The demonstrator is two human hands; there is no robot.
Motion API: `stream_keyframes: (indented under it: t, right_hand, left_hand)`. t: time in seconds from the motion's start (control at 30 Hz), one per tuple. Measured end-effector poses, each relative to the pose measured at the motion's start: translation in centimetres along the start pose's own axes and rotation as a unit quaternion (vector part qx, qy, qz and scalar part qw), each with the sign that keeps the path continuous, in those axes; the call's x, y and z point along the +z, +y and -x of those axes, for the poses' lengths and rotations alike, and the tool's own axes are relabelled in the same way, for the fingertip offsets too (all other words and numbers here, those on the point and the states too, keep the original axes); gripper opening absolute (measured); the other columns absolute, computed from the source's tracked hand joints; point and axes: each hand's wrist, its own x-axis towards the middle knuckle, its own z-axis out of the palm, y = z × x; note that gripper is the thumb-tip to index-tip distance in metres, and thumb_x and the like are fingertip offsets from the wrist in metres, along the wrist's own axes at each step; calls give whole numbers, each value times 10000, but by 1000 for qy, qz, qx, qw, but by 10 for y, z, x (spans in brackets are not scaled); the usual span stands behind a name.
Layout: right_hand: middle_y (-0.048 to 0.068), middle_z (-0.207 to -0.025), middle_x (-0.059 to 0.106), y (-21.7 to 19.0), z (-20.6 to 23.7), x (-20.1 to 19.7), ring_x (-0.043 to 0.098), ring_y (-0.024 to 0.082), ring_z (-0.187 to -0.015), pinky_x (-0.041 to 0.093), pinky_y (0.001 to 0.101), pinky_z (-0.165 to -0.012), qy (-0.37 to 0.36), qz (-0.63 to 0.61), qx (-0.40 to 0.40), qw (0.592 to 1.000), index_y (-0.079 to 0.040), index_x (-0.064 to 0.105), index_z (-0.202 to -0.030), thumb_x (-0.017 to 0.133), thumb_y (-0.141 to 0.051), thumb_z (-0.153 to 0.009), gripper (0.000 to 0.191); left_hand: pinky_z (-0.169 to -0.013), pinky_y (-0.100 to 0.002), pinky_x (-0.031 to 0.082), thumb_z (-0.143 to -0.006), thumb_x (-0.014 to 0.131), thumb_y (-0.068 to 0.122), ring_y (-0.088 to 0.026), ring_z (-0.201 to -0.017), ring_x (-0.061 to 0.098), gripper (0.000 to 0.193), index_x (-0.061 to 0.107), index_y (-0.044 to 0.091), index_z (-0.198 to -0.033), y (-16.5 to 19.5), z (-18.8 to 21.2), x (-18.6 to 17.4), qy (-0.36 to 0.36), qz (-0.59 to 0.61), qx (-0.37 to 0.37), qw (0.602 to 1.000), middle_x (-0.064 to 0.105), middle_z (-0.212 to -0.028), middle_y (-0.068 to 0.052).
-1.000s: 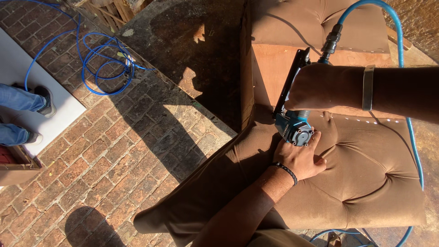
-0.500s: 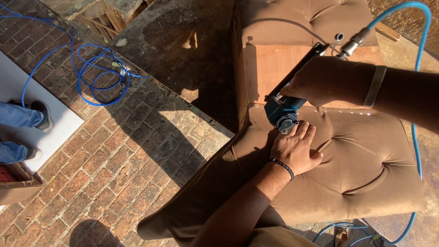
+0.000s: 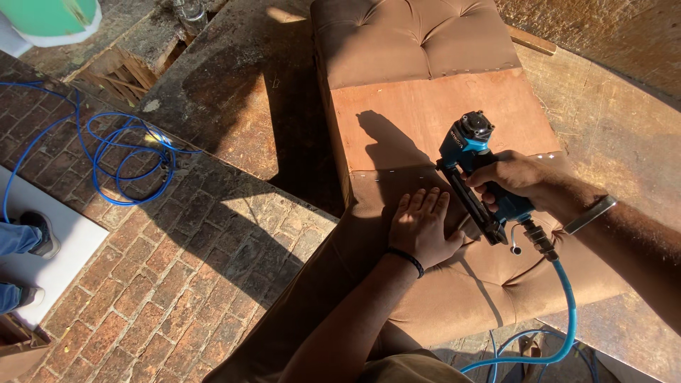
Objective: The person uses a pneumatic staple gun to attach brown fabric to a wooden furniture frame. They repeatedly pull the fabric taut, create tufted indentations, and drive staples into the wood to secure the material in place.
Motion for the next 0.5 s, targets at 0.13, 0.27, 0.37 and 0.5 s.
stream_keyframes:
  t: [0.13,0.27,0.37,0.5]
  right_hand:
    - [92,-695,569,-18,-6,13,574,212,-572,502,381,-524,-12,-11,13,1000,-7,656,-828,725,-144,-849,154]
    - [76,-682,579,-37,-6,34,576,209,-574,499,376,-528,-44,47,6,998,-27,684,-833,727,-155,-832,135]
    - [90,-663,578,-42,4,39,576,214,-575,507,387,-531,-46,62,-16,997,12,634,-857,770,-231,-872,278]
    - [122,-725,654,-16,33,26,644,234,-626,548,398,-597,38,176,-102,978,-8,650,-1080,754,-281,-877,355]
  left_hand:
    - [-1286,-474,255,-882,645,415,-257,-1507,424,660,556,90,-1450,-14,8,-6,11,45,55,997,511,-1571,-107]
    - [-1281,-475,247,-915,668,381,-251,-1519,406,616,564,107,-1456,-40,53,-34,-33,85,88,992,516,-1574,-88]
    - [-1241,-489,236,-864,704,366,-284,-1498,379,695,529,68,-1467,-61,90,-61,-43,34,111,992,482,-1573,-118]
    - [-1233,-491,238,-886,689,370,-286,-1495,373,706,498,53,-1487,-78,113,-77,-48,59,117,990,476,-1576,-117]
